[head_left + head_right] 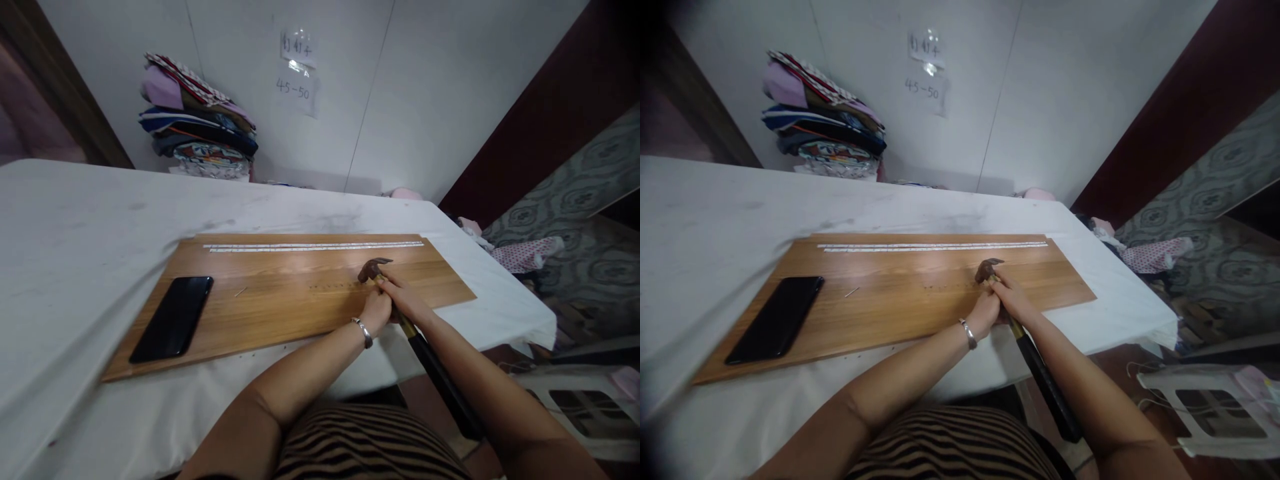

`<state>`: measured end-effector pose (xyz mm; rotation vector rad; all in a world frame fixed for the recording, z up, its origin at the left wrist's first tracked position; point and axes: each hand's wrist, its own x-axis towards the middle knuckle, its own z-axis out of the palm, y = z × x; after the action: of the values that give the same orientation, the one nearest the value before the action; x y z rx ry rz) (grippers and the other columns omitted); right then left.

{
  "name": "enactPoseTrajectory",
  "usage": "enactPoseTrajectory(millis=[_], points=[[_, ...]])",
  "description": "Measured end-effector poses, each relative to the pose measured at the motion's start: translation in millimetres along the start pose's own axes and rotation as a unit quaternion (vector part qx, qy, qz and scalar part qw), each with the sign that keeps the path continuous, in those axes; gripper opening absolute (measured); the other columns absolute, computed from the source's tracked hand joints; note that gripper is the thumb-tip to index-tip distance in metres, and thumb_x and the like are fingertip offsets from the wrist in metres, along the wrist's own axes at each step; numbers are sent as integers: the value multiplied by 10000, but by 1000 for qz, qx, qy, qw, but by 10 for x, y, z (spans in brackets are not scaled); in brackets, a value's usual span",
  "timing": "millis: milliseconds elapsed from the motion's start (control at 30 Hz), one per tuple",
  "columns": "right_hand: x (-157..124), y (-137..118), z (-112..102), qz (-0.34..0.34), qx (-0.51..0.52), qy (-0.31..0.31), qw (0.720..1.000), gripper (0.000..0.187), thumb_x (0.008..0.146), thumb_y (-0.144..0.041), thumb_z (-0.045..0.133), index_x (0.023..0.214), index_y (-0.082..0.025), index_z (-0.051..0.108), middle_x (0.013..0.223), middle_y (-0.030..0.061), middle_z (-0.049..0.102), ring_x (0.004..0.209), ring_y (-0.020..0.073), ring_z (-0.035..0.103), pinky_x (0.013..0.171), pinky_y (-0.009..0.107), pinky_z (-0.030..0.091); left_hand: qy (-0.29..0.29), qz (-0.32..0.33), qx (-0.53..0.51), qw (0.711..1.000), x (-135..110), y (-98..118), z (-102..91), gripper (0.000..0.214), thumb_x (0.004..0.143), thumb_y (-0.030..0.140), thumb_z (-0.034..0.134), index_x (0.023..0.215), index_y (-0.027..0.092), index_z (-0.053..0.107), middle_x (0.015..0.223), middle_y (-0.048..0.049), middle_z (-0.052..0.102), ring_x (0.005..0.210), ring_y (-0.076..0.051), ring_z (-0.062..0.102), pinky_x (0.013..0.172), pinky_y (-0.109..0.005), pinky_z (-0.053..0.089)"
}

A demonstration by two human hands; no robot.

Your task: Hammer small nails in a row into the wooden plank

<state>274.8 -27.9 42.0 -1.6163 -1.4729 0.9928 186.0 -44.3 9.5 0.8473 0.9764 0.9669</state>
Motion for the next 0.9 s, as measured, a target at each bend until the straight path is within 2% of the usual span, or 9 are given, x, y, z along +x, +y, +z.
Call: enactPoseTrajectory(millis=[133, 233, 367, 500, 700, 900], points=[[-5, 1, -4, 5, -8, -5, 1000, 415, 794, -401, 614, 1144, -226, 753, 1142, 69, 777, 1142, 305, 676, 1046, 464, 484, -6, -28, -3, 1000, -48, 73, 7, 358, 950, 421, 480, 1191, 192, 614, 1182, -148, 711, 994, -270, 706, 758, -375, 605], [-16, -5, -7, 0, -5, 1, 1000, 434, 805, -401, 613, 1180, -224, 743, 1143, 71, 777, 1148, 308, 675, 1048, 464, 483, -21, -44, -13, 999, -63, 102, 12, 368, 948, 439, 476, 1190, 192, 601, 1156, -153, 715, 903, -265, 716, 675, -368, 605], [-11, -6, -6, -3, -11, 3, 1000, 446, 812, -398, 609, 1206, -233, 737, 1187, 65, 770, 1158, 308, 674, 1066, 478, 470, -22, -44, -9, 999, -48, 80, 9, 356, 947, 463, 493, 1164, 202, 601, 1104, -130, 725, 918, -243, 713, 721, -334, 598], [-5, -12, -8, 2, -26, 0, 1000, 431, 797, -399, 624, 1172, -229, 755, 1203, 72, 768, 1174, 316, 666, 1082, 489, 458, -18, -54, -10, 998, -25, 50, 11, 387, 957, 479, 463, 1207, 207, 578, 1120, -134, 715, 902, -257, 715, 682, -354, 597], [-35, -41, -11, 14, 1, 3, 1000, 447, 809, -403, 622, 1211, -242, 736, 1151, 60, 781, 1161, 320, 673, 1047, 486, 493, -3, -20, 4, 1000, -3, 31, 21, 306, 956, 403, 478, 1133, 197, 620, 1104, -132, 727, 996, -259, 700, 800, -362, 589], [-32, -18, -4, 16, -16, 1, 1000, 431, 809, -404, 620, 1182, -224, 741, 1166, 82, 775, 1162, 316, 672, 1053, 493, 481, -2, -6, 0, 1000, 19, -34, 9, 322, 954, 416, 471, 1129, 189, 617, 1085, -135, 723, 995, -263, 696, 788, -366, 585]])
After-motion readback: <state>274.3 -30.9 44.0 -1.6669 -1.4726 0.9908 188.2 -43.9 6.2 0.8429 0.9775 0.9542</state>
